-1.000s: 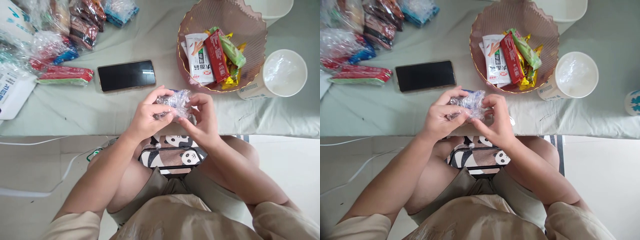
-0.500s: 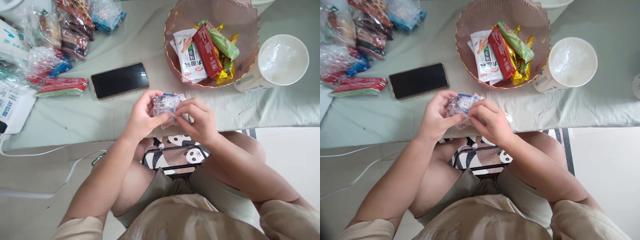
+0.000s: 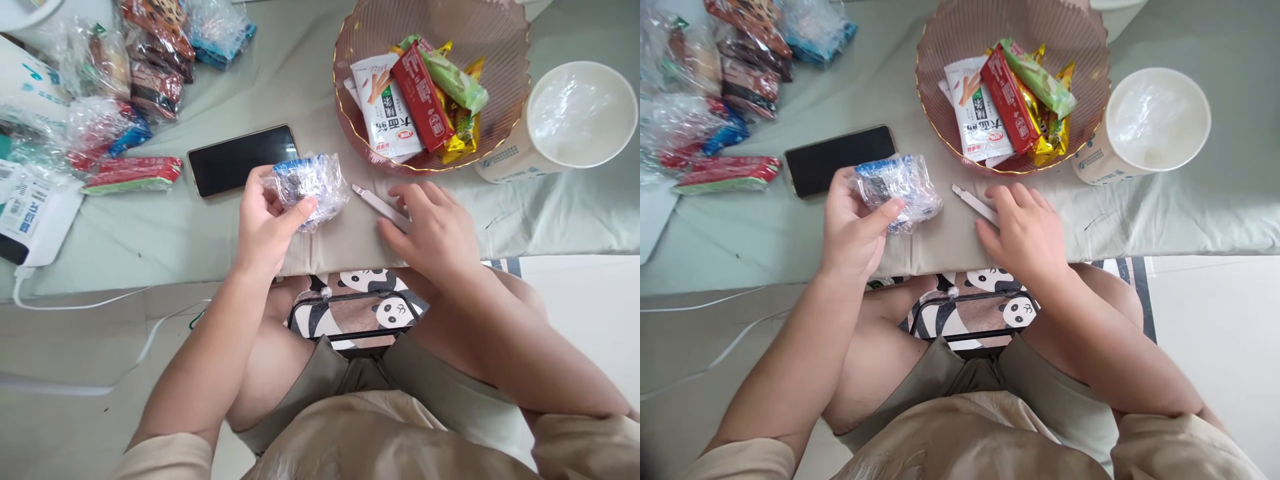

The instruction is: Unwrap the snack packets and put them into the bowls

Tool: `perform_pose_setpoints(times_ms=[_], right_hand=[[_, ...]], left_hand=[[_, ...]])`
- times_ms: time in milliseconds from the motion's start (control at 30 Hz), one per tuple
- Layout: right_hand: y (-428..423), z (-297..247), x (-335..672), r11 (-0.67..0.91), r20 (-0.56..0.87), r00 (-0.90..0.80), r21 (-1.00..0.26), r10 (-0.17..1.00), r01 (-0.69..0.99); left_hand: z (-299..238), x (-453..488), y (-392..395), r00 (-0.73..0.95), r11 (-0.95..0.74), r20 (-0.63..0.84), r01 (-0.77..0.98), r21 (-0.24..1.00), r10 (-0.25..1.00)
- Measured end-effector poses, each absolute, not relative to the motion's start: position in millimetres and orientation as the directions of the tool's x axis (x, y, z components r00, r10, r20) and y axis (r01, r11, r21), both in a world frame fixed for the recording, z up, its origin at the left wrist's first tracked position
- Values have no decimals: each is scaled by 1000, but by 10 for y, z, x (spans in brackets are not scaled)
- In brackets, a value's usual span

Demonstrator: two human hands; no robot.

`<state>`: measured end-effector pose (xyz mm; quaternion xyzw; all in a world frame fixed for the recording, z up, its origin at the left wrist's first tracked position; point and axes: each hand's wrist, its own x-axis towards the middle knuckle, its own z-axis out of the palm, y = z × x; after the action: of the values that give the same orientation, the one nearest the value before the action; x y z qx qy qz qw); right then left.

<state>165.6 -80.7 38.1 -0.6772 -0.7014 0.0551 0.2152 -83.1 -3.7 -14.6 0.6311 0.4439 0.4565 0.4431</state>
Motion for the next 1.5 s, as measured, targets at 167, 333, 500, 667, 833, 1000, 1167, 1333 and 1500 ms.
perform_pose_setpoints(times_ms=[167,333,500,667,833,1000,1167,1333,1500], right_hand=[[-832,477,1678,-40,64,64,-323,996,946],[-845,690,1615,-38,-107,-64,-750,992,661],[-889,733,1441,-207,-253,-272,-961,928,186],[-827,747,1372,-330,-366,-223,-926,903,184],[-797,773,1403,-359,-400,-221,-911,890,204],[-809,800,1397,-372,-440,-265,-888,858,269],[-821,778,1392,-346,-454,-274,-865,848,364],[-843,742,1377,-303,-444,-292,-855,847,422],[-833,696,1457,-125,-313,-237,-805,919,579]], left_hand=[[-156,-851,-32,167,-242,209,208,948,963],[-133,-799,-57,137,-231,205,212,950,969],[-15,-651,-150,139,-163,144,140,977,980],[32,-579,-188,171,-199,176,128,972,969],[-17,-610,-158,146,-263,238,184,947,960],[-25,-670,-112,79,-256,245,205,944,966],[-17,-743,-25,3,-223,223,72,972,975],[68,-773,38,-103,-231,222,-96,968,970],[135,-1006,106,10,-165,165,100,981,986]])
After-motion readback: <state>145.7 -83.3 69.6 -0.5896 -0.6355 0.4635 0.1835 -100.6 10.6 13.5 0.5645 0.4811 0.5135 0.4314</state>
